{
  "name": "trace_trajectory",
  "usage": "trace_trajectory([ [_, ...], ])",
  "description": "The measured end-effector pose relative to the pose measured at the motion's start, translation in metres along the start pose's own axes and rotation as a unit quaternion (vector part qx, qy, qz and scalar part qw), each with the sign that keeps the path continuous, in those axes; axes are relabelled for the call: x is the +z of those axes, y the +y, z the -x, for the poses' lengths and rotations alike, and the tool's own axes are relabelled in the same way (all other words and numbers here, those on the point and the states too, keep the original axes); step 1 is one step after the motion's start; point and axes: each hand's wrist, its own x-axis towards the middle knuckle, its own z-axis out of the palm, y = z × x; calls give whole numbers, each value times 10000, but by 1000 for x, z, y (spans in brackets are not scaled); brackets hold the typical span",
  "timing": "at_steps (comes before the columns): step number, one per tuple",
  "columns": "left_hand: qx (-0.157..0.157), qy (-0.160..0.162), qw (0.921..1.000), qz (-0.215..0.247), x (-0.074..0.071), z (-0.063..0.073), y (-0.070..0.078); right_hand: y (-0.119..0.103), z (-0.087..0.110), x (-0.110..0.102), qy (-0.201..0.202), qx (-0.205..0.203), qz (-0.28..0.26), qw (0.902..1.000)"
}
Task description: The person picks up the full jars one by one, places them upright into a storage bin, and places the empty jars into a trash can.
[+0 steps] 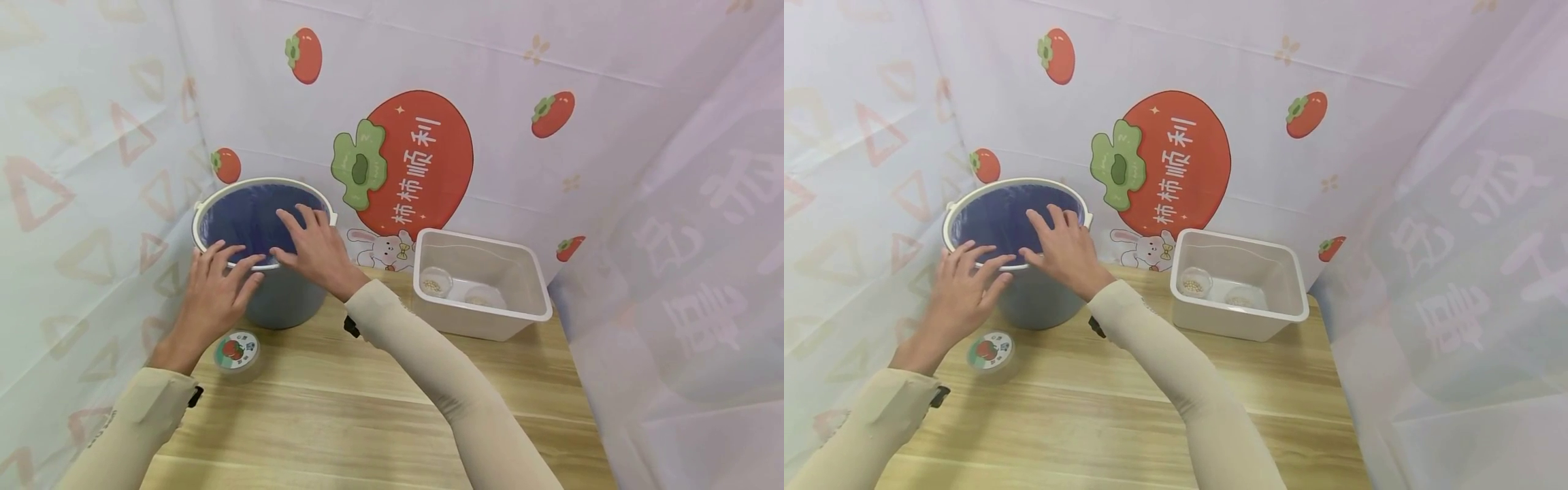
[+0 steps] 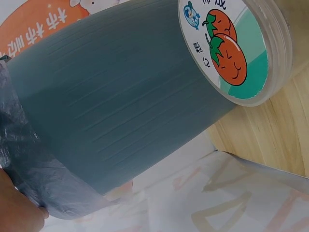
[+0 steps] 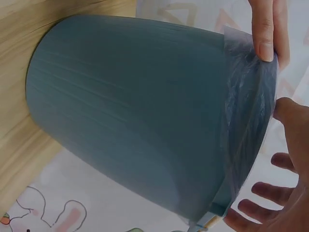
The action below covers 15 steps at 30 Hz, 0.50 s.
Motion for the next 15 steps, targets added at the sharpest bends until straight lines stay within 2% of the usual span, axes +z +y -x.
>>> trace_trajectory([
  [4, -42, -56, 10000, -5, 0, 0, 0, 5, 4, 4, 19, -92, 173, 9998],
  [15, 2, 3, 10000, 1, 1, 0, 0, 15, 16, 15, 17, -168, -79, 9998],
])
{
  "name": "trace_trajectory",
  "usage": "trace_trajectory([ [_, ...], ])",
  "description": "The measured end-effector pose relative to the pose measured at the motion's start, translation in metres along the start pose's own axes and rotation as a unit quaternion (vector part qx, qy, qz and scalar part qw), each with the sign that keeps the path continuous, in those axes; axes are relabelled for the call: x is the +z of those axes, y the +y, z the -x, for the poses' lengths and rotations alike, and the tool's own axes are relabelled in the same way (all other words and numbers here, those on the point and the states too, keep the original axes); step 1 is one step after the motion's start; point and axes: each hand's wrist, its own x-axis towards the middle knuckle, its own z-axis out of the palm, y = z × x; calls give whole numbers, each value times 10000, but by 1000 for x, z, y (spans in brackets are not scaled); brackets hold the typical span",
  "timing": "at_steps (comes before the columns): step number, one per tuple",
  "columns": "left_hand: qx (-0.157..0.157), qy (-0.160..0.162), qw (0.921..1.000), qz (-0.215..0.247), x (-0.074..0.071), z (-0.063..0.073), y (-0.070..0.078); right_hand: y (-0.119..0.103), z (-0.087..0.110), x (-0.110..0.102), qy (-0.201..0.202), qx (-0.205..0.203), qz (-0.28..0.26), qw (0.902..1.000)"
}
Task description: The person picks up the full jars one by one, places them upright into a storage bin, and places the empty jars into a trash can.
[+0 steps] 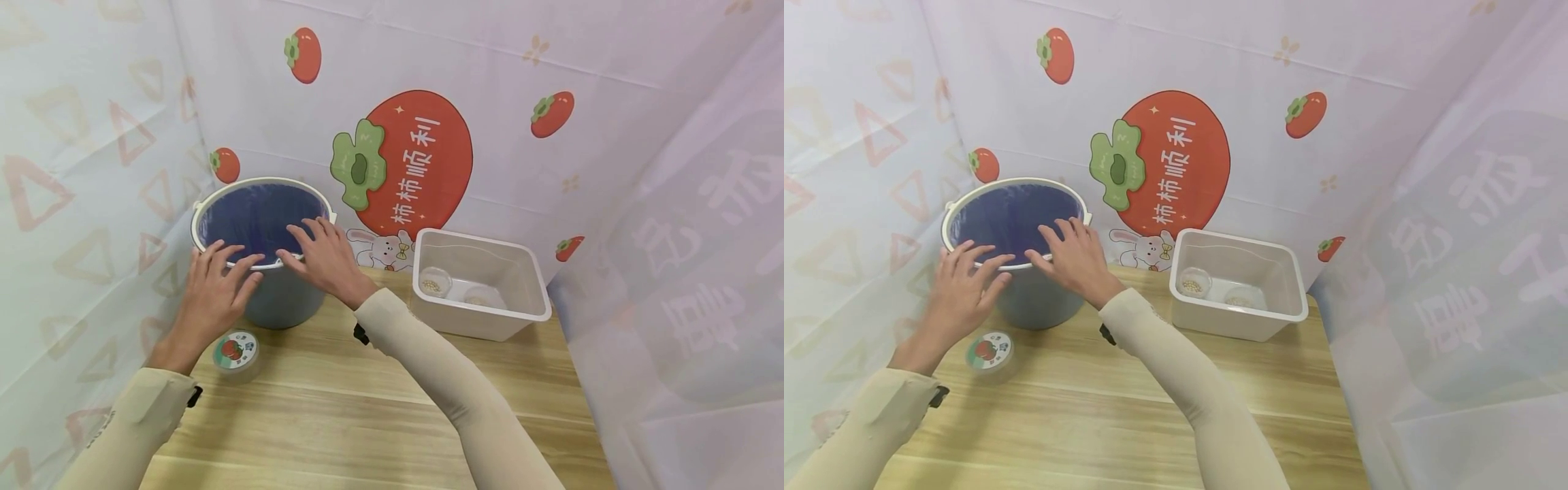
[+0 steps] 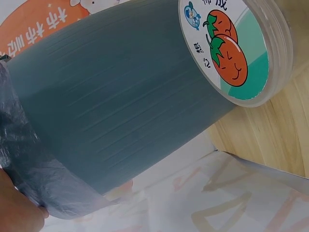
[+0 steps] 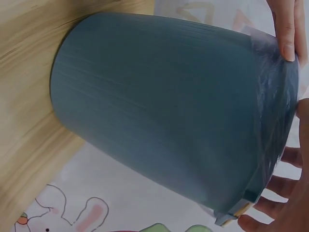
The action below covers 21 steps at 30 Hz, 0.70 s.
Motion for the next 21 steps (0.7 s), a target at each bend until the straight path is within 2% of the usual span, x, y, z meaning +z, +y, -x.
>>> trace_trajectory([
  [5, 11, 52, 10000, -18, 1, 1, -1, 3, 5, 7, -46, -122, -78, 9999],
  [10, 16, 61, 10000, -37, 0, 1, -1, 5, 9, 16, -170, -223, 62, 9996],
  [21, 29, 72, 10000, -50, 0, 0, 0, 8, 13, 23, -12, -340, 101, 9994],
])
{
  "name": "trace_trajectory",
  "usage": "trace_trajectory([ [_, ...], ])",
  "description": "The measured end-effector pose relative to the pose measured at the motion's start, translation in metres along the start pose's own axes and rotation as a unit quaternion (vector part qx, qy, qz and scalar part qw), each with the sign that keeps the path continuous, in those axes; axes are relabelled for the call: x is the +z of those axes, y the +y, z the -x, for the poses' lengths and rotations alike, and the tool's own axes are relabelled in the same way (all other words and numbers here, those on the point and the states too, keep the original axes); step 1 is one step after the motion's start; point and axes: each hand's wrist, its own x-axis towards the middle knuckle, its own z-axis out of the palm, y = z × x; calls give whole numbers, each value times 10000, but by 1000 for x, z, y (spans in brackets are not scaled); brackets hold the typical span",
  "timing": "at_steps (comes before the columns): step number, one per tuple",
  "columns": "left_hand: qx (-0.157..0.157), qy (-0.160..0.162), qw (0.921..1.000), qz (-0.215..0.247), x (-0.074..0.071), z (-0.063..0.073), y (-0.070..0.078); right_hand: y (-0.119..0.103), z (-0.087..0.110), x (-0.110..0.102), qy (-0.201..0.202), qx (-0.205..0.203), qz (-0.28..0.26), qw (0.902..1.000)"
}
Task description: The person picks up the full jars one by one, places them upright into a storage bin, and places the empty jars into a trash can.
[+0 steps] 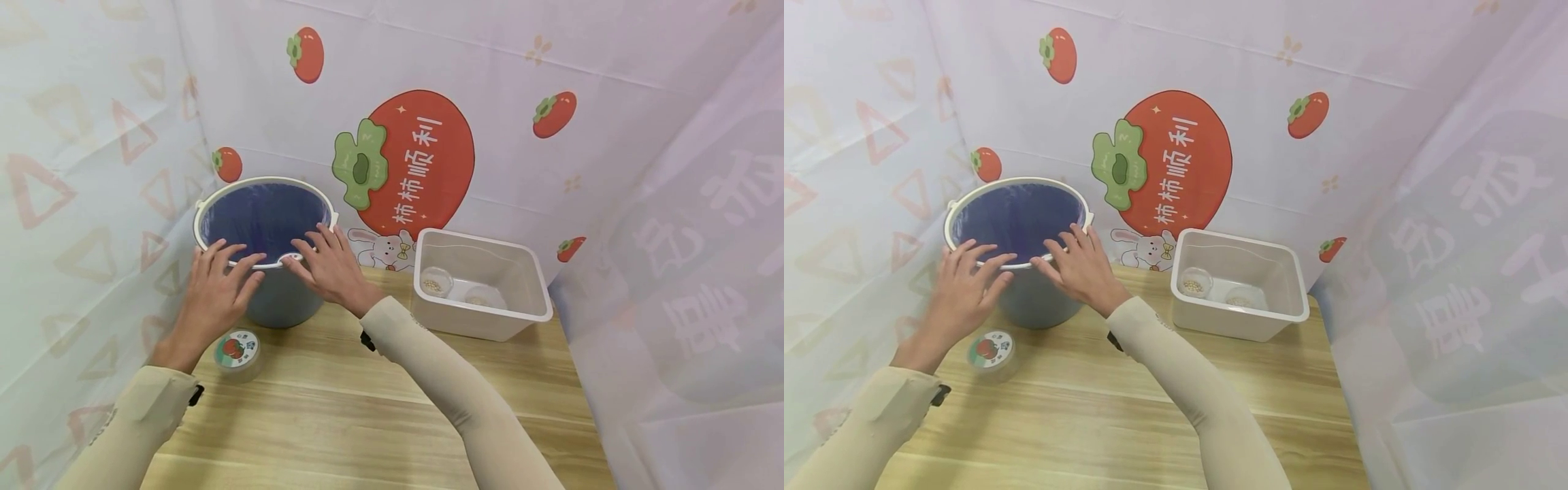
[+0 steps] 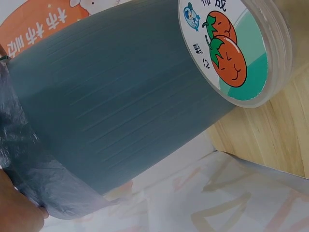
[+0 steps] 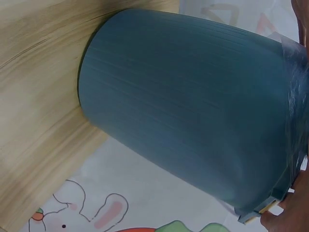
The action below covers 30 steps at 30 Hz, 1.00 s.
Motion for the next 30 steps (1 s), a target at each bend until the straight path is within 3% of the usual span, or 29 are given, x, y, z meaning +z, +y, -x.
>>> trace_trajectory([
  [9, -94, 137, 9998, -56, 8, 7, -1, -1, 0, 1, 60, -14, 78, 10000],
  [17, 84, 1058, 9944, -10, 24, 28, 0, -1, 1, 3, 92, 46, -27, 9999],
  [20, 43, 1247, 9922, -14, 29, 40, 1, 0, 1, 3, 87, 58, -59, 9999],
  [23, -93, 1283, 9917, -22, 34, 54, 4, 0, 2, 3, 91, 49, -87, 9999],
  [30, -518, 954, 9941, -31, 45, 87, 10, 0, 1, 4, 165, 23, -194, 9997],
])
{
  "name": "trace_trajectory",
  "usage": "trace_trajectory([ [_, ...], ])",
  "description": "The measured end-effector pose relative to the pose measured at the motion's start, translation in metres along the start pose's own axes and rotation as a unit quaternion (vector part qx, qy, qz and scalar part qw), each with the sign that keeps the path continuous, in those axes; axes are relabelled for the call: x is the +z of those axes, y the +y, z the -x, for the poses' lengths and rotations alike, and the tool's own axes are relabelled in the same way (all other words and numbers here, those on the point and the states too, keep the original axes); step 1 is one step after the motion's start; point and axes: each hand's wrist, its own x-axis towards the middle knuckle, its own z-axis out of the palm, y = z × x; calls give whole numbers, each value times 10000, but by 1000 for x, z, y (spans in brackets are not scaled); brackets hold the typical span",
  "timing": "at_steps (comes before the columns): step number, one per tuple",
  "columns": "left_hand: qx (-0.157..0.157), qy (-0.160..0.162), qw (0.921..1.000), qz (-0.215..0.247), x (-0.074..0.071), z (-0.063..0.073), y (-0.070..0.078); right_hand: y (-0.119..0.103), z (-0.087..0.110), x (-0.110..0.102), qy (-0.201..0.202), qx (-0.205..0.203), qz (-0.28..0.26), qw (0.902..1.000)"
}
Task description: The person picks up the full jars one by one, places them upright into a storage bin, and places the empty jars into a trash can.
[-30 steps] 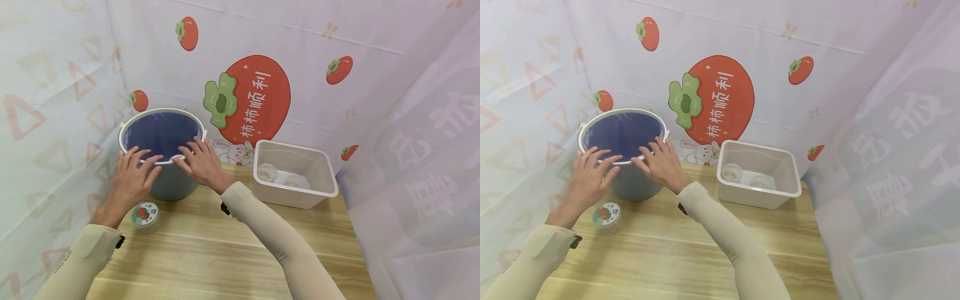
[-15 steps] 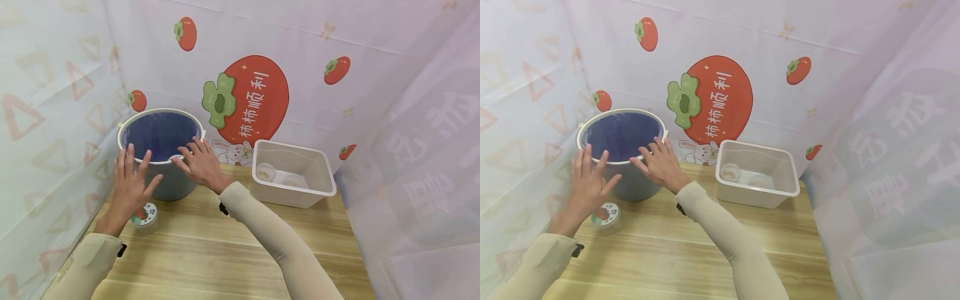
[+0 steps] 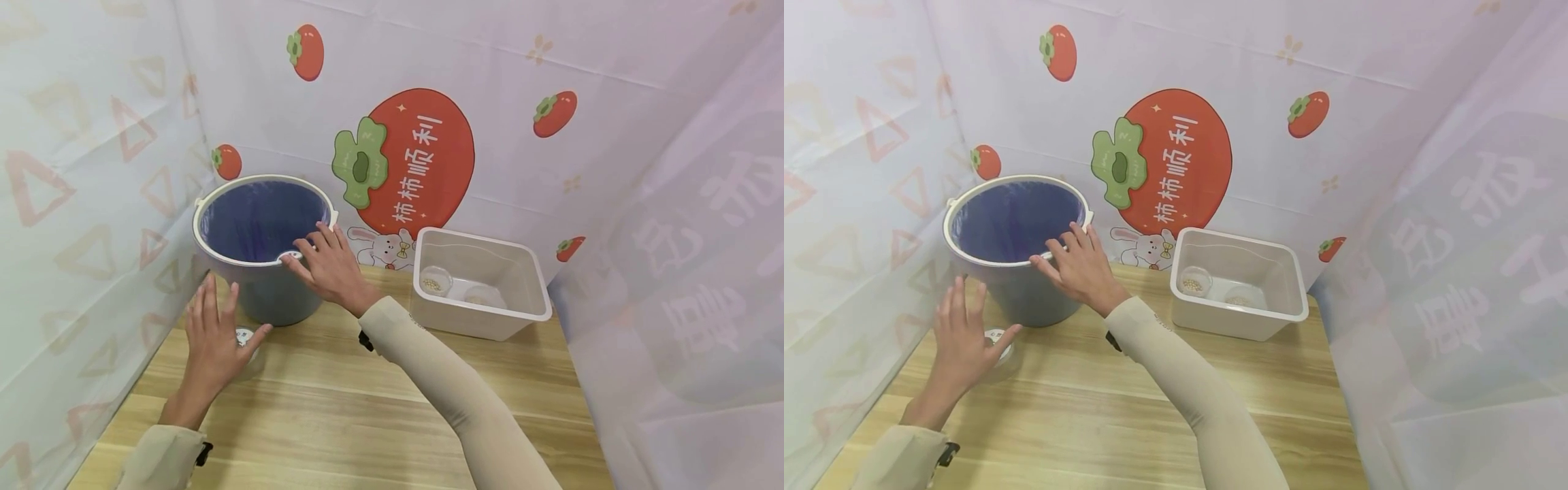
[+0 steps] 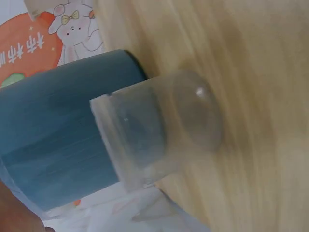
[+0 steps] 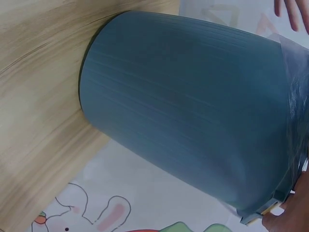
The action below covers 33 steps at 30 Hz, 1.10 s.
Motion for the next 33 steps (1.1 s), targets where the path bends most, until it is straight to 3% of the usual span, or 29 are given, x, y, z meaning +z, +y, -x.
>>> trace_trajectory([
  [4, -349, -559, 9978, 58, -1, 14, -1, 1, 0, -1, 2, 8, -27, 10000],
  [9, -785, -1447, 9863, 131, 0, 28, -3, 2, 0, -1, -39, 57, -58, 10000],
  [15, -1042, -2041, 9733, 105, 7, 40, -10, 2, 0, -1, -83, 69, -71, 9999],
  [24, -850, -2245, 9708, -36, 12, 58, -19, 1, 0, 2, -60, 14, -74, 10000],
  [28, -728, -2122, 9745, -6, 12, 62, -21, 1, 0, 2, -31, 18, -72, 10000],
  [33, -353, -1752, 9839, -41, 16, 64, -26, 1, 0, 2, -16, 27, -99, 9999],
])
